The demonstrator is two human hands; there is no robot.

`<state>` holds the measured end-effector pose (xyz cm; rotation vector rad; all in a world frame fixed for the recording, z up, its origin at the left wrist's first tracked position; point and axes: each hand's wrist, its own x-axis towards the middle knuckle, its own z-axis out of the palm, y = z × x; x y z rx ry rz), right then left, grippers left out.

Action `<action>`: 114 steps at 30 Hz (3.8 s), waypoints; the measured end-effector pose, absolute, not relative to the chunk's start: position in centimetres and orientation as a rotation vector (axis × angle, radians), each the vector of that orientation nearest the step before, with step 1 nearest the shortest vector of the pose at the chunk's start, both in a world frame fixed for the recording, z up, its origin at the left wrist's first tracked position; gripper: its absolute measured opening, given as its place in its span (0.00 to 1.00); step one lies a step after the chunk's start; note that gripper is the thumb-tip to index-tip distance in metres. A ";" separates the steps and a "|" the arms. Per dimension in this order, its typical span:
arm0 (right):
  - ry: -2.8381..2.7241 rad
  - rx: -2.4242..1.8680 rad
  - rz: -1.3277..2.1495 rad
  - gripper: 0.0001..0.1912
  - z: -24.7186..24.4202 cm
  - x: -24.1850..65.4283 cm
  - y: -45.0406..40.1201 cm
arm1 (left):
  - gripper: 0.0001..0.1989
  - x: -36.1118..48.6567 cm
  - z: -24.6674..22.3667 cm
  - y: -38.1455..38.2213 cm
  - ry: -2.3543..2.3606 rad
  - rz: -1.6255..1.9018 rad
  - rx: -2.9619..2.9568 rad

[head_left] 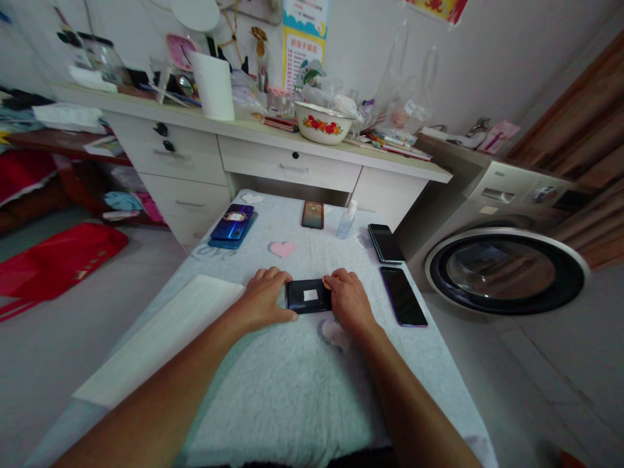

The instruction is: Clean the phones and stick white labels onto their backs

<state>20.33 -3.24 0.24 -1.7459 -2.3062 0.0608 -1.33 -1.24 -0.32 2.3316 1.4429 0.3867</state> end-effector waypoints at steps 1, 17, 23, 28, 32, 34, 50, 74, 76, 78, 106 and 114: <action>-2.325 -1.735 0.063 0.16 0.3 20.1 -3.2 | 0.30 -1.4 -0.4 -1.2 1.438 0.390 2.335; -2.510 -1.504 0.129 0.13 0.5 15.8 -2.3 | 0.44 -1.2 -0.4 -1.4 1.478 0.454 2.239; -2.494 -1.461 0.168 0.14 0.1 14.9 -1.8 | 0.54 -1.3 -1.1 -1.3 1.462 0.545 2.198; -2.502 -1.396 0.185 0.14 -0.2 15.0 -1.7 | 0.55 -1.4 -1.2 -1.2 1.454 0.522 2.194; -2.535 -1.333 0.190 0.15 -0.2 15.4 -2.0 | 0.54 -1.6 -1.0 -1.2 1.428 0.511 2.194; -2.552 -1.306 0.197 0.15 -0.2 15.6 -2.2 | 0.53 -1.7 -0.9 -1.2 1.427 0.515 2.193; -2.516 -1.444 0.135 0.16 -0.2 15.0 -1.4 | 0.53 -1.6 -0.6 -1.2 1.472 0.452 2.204; -2.327 -1.782 0.136 0.18 0.8 21.1 -1.3 | 0.36 -1.9 -0.3 -1.2 1.423 0.343 2.278; -2.313 -1.818 0.124 0.18 0.7 21.7 -1.2 | 0.36 -2.0 -0.5 -1.1 1.418 0.356 2.282; -2.296 -1.857 0.119 0.18 0.6 22.4 -1.0 | 0.37 -2.1 -0.7 -1.1 1.416 0.366 2.283; -2.240 -2.002 0.225 0.16 1.4 25.9 -2.3 | 0.35 -2.0 -0.4 -1.1 1.422 0.357 2.280; -2.186 -1.942 0.259 0.13 1.2 26.1 -3.0 | 0.35 -1.9 -0.7 -1.1 1.427 0.354 2.282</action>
